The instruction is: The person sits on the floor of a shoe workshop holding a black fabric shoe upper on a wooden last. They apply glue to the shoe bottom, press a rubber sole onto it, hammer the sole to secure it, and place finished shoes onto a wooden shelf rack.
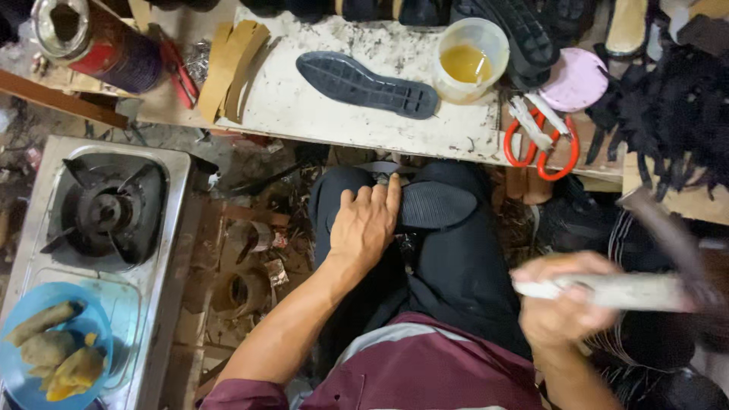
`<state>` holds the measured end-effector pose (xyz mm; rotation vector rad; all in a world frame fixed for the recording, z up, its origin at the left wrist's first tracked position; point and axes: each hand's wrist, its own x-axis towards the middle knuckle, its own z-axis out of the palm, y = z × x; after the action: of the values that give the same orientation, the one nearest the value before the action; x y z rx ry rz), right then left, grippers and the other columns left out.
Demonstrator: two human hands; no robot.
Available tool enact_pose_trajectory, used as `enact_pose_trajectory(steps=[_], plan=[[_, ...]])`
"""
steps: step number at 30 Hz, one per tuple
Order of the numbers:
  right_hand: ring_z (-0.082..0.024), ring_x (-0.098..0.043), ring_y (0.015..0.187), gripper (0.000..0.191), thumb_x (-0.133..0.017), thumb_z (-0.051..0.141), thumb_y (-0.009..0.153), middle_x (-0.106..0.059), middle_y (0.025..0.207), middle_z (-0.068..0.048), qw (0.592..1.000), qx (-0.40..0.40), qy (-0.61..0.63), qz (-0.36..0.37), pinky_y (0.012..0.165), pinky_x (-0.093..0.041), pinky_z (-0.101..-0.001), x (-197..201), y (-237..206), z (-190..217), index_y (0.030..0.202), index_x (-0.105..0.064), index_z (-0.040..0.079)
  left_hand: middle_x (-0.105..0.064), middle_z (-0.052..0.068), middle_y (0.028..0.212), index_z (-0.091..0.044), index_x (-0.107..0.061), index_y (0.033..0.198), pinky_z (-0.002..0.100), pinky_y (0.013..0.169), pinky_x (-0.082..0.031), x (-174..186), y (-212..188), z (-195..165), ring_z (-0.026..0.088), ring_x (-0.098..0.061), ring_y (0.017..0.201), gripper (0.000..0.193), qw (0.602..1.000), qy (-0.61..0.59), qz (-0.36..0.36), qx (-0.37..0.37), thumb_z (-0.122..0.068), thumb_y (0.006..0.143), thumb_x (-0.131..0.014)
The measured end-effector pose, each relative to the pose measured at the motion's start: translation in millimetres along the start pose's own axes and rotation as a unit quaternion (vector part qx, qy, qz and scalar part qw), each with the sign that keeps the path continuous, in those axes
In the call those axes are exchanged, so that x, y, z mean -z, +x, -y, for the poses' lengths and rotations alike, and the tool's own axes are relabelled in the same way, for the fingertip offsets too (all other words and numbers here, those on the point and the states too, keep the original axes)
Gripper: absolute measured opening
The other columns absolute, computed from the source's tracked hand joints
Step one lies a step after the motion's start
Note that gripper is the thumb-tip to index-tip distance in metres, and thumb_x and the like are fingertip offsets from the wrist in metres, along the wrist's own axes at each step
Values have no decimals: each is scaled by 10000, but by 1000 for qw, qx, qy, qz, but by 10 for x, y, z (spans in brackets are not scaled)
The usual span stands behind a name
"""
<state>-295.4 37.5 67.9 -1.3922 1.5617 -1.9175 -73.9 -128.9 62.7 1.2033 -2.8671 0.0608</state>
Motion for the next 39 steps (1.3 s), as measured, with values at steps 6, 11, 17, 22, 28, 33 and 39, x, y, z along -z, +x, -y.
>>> enact_pose_trajectory(steps=[6,11,17,22,28,33,39], plan=[[-163,-570,526,291,-598,175,977,-601,696,-97,932,-343,-102,64,480,-471,-311,142,-97,-103,1188,-584,-25,-636,71,1032,-3,-441,1492,414,779,-454,-35,44,-20,234,-610,905,634,1000,4,9,-3,-163,889,-553],[-122,-659,617,283,-610,247,1030,-658,749,-43,987,-136,-54,60,583,-552,-282,77,-206,-92,1169,-556,6,-638,69,1001,-4,-435,1492,416,782,-457,-58,34,-35,229,-614,899,651,1000,21,17,-9,-171,874,-555],[-182,-625,556,272,-658,215,943,-665,704,-78,947,-239,-161,144,532,-522,-333,14,-300,-60,1085,-641,-16,-633,59,997,-10,-442,1518,407,777,-452,29,6,-23,227,-613,908,655,1000,6,13,-1,-164,900,-593],[-398,-671,637,270,-753,288,875,-699,740,-203,875,-76,-371,301,566,-522,-459,-142,-345,-208,984,-702,46,-650,109,1054,-29,-454,1462,432,785,-467,233,-109,170,295,-623,970,1011,995,-93,15,-9,-375,605,-864],[-411,-683,675,197,-690,218,912,-706,817,-209,896,16,-290,337,578,-536,-458,-190,-143,-215,1020,-708,56,-634,150,1312,-138,-449,1517,439,986,-495,164,-572,659,351,-620,1193,988,911,-370,67,170,-377,676,-909],[-304,-714,608,277,-764,216,838,-705,745,-198,892,-131,-290,321,564,-550,-429,-246,-64,-84,1015,-694,14,-611,197,1401,-74,-478,1461,401,1106,-439,-315,-725,501,351,-579,1335,962,814,-535,-130,183,-309,651,-940],[-260,-712,704,219,-656,256,960,-699,826,-173,939,-31,139,313,646,-605,-441,-125,224,307,1028,-631,49,-634,197,1337,-76,-479,1452,405,1093,-455,-559,-762,570,343,-598,1302,907,797,-568,-113,169,-298,697,-931]])
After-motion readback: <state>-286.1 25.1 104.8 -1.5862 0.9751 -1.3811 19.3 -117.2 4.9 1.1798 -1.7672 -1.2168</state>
